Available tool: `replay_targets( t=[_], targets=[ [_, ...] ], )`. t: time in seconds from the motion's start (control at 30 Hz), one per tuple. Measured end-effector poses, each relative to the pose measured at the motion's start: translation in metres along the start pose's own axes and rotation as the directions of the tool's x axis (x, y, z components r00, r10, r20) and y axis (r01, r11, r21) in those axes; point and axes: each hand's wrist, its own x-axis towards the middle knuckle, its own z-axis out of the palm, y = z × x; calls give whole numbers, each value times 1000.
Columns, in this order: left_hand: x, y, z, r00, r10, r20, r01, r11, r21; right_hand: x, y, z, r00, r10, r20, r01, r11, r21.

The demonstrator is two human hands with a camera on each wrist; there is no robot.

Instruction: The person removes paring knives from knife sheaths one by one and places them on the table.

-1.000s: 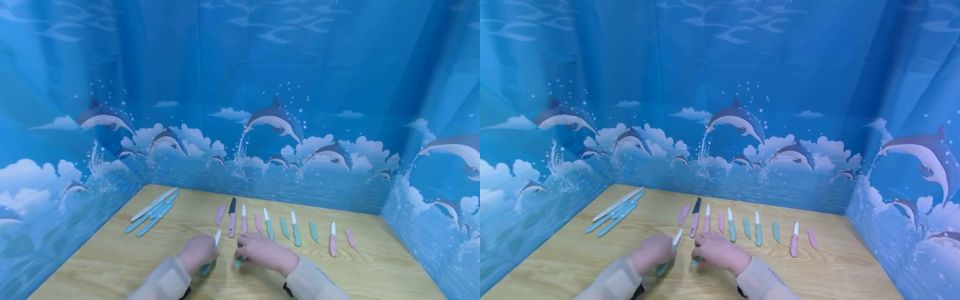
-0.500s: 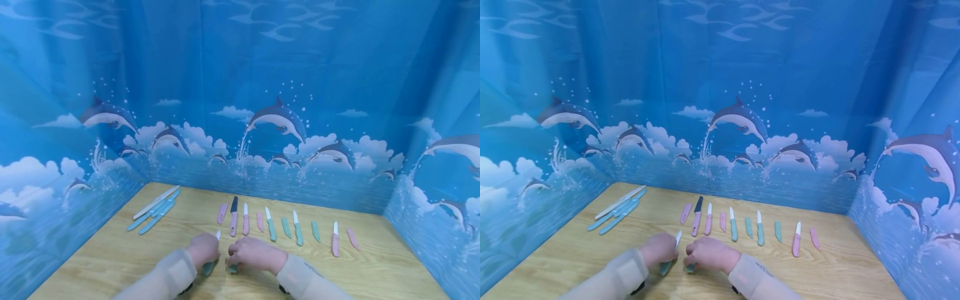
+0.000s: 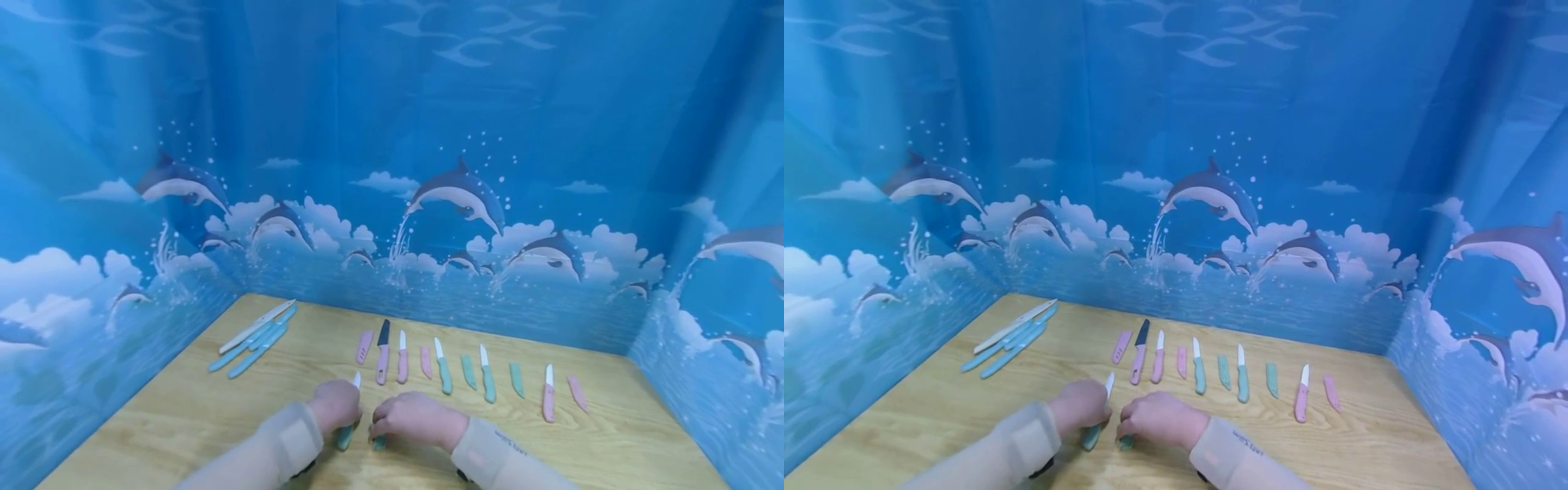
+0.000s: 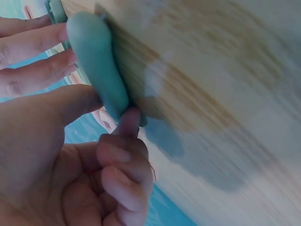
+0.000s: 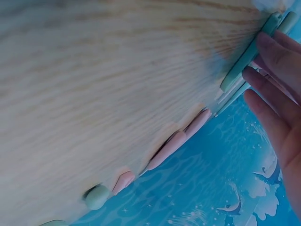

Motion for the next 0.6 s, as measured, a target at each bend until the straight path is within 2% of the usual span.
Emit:
replay_targets(
  t=[0.2,0.4,0.6],
  targets=[
    [0,-3,1,1000,-22,21,23,999,-42,1,-1,1,1000,21,6,-21,1000,14],
    [1,-5,4,1000,-8,0,8,999,-48,2,-2,4,999,42,27,-43,999,11],
    [2,-7,7,1000,2,-7,-3,999,-40,3,-2,6,999,41,17,-41,999,0]
  ],
)
